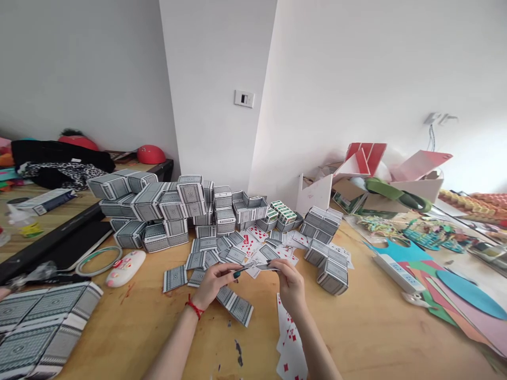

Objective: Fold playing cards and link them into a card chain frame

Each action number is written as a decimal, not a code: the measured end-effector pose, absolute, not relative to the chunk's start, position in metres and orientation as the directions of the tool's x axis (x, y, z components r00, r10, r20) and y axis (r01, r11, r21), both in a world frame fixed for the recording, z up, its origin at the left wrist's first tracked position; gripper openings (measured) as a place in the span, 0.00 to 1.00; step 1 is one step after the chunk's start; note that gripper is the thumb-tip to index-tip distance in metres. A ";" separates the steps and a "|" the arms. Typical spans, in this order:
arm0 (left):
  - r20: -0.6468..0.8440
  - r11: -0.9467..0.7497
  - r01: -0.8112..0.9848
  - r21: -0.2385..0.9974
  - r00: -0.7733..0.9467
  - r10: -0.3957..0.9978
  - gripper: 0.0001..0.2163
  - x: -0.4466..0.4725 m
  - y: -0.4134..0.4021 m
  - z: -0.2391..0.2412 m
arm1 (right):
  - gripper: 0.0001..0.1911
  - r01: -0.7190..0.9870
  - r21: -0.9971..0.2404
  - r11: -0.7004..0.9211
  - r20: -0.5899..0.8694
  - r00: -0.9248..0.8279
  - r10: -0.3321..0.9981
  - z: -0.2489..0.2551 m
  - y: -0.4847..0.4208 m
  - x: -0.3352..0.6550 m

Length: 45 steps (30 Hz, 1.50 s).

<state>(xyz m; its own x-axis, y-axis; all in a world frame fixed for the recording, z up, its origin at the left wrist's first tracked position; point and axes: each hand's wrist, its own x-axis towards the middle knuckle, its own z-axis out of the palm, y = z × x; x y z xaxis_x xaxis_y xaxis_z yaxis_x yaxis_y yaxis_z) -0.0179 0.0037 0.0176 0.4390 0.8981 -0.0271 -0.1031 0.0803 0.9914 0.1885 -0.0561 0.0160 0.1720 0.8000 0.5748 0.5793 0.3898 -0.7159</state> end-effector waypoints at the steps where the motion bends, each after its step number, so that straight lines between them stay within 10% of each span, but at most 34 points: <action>1: -0.022 0.076 -0.107 0.991 0.437 0.899 0.10 -0.018 0.004 0.018 | 0.14 0.580 -0.716 0.389 0.571 0.165 0.804 0.016 -0.056 0.187; 17: -0.017 0.059 -0.079 0.995 0.461 0.887 0.11 -0.018 0.004 0.016 | 0.14 0.619 -0.664 0.420 0.609 0.121 0.784 0.017 -0.057 0.184; 32: 0.027 -0.062 0.051 0.997 0.509 0.860 0.12 -0.017 0.003 0.017 | 0.26 0.833 -0.329 0.444 0.618 -0.166 0.768 0.012 -0.058 0.179; 45: 0.109 -0.138 0.015 0.990 0.537 0.837 0.10 -0.014 0.003 0.015 | 0.28 0.752 -0.534 0.387 0.551 -0.038 0.834 -0.004 -0.059 0.155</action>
